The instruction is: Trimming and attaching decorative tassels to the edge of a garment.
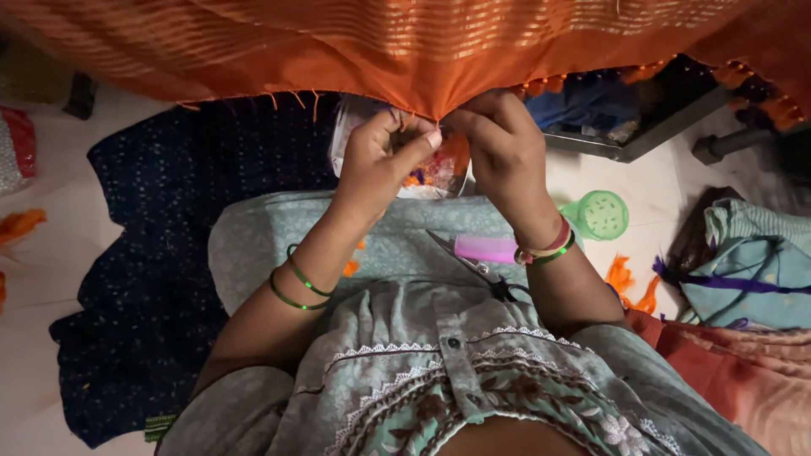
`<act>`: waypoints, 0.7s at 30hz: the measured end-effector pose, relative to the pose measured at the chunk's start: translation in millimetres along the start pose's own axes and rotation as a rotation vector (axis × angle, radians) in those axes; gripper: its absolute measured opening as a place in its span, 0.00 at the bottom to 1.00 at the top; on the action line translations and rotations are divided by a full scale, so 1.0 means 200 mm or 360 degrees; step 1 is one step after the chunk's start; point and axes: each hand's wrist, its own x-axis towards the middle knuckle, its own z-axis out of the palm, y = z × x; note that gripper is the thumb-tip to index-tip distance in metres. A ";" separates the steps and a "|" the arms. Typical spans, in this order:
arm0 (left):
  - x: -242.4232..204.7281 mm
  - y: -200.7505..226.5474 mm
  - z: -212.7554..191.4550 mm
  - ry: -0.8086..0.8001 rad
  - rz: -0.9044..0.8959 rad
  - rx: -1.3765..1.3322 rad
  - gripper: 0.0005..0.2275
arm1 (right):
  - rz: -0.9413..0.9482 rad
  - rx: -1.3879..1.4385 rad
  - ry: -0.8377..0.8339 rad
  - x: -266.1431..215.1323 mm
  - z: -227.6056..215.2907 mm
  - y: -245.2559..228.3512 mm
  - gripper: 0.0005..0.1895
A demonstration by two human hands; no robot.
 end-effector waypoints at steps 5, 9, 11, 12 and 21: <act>0.00 0.01 0.00 0.0008 0.0000 0.0006 0.04 | -0.0031 -0.0026 0.0051 0.00 0.01 0.01 0.14; 0.00 0.01 0.00 -0.0010 -0.0008 -0.0025 0.03 | -0.0092 -0.0106 0.0086 -0.01 0.01 0.02 0.15; 0.00 0.01 0.01 -0.0020 -0.0010 -0.0054 0.03 | -0.0130 -0.0100 0.0095 0.00 0.01 0.03 0.15; -0.01 0.02 0.01 -0.0021 -0.0015 -0.0046 0.03 | -0.0129 -0.0111 0.0100 0.00 0.01 0.03 0.15; -0.01 0.04 0.02 -0.0010 -0.0030 -0.0030 0.02 | -0.0123 -0.0115 0.0120 -0.01 0.02 0.04 0.16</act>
